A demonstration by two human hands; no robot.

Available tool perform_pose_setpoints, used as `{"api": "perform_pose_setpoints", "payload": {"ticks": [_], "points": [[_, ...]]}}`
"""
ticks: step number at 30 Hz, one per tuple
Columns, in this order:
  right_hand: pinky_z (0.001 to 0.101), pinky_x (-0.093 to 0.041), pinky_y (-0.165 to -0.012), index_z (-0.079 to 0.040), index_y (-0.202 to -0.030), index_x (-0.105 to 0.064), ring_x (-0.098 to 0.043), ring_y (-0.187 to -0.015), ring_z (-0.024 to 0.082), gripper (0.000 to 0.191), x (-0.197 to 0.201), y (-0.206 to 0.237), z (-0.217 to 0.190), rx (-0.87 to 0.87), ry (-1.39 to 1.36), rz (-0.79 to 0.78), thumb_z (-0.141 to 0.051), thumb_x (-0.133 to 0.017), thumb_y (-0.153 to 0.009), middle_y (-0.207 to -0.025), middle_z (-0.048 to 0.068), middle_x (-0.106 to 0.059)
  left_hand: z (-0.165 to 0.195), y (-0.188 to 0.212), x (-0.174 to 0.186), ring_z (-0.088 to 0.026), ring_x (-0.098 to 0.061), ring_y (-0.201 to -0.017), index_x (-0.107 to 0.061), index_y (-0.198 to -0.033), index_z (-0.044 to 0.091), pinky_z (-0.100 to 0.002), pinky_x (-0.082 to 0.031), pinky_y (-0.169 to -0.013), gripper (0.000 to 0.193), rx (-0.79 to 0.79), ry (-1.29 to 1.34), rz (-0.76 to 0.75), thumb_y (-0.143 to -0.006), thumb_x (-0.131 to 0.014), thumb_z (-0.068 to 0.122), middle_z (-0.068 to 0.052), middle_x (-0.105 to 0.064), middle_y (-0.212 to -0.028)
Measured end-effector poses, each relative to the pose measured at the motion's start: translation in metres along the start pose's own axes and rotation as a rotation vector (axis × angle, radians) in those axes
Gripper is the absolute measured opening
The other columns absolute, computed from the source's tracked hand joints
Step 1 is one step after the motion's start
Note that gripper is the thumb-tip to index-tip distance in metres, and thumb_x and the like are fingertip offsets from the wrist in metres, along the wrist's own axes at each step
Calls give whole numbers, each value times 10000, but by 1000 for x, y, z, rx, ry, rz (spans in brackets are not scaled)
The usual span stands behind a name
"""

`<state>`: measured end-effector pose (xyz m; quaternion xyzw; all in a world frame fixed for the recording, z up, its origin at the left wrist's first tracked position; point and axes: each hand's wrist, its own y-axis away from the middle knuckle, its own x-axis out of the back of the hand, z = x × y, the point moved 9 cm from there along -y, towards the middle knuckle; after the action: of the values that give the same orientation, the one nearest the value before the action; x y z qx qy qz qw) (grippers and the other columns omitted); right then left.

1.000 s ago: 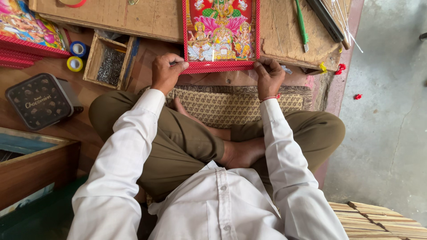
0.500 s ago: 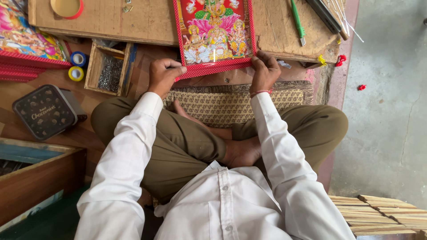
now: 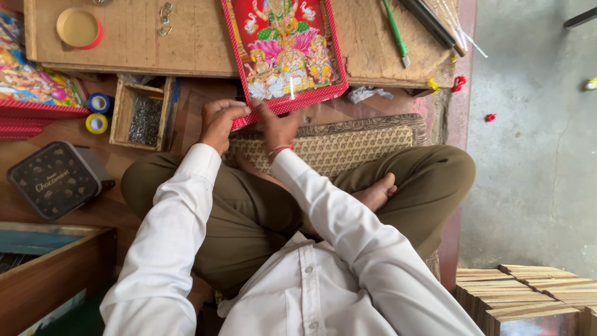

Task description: The person sits cross-legged and assembles small decorative frames by applying red patterned tape to the edges, inserting a printed image, and covering it with a clear plastic sheet. The person handles the frames one at a time, adjusting the tape and plastic, and places finished units on the table.

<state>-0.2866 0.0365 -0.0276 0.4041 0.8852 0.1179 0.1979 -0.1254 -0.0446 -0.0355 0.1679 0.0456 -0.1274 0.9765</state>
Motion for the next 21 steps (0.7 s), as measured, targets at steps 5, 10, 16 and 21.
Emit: {"api": "perform_pose_setpoints", "payload": {"ticks": [5, 10, 16, 21], "points": [[324, -564, -614, 111, -1105, -690, -697, -729, 213, 389, -5, 6, 6, -185, 106, -258, -167, -849, -884, -946, 173, -734, -20, -6, -2, -144, -718, -784, -726, -931, -22, -270, -586, -732, 144, 111, 148, -33, -813, -744, 59, -87, -751, -879], [303, -542, -544, 8, -983, -782, -682, -640, 193, 168, 45, -36, -39, 78, 574, -500, -97, -688, -893, -795, 133, -759, -20, -2, -9, -149, -695, -761, -711, -922, 0, -288, -573, -677, 133, 165, 168, -41, -814, -771, 46, -79, -739, -881], [402, -600, -742, -19, -971, -784, -765, -796, 312, 401, 70, -138, -214, 881, 1197, 117, -340, -866, -747, -909, 184, -775, -23, 0, -7, -135, -679, -714, -709, -892, 52, -304, -580, -580, 94, 232, 166, 3, -824, -765, 86, -31, -717, -837], [457, -566, -726, -52, -876, -782, -725, -806, 342, 471, 45, -165, -217, 502, 1558, 123, -468, -922, -706, -885, 182, -749, -26, -4, -2, -141, -685, -698, -722, -870, 44, -283, -556, -542, 87, 176, 196, -6, -819, -781, 81, -59, -731, -816]]}}
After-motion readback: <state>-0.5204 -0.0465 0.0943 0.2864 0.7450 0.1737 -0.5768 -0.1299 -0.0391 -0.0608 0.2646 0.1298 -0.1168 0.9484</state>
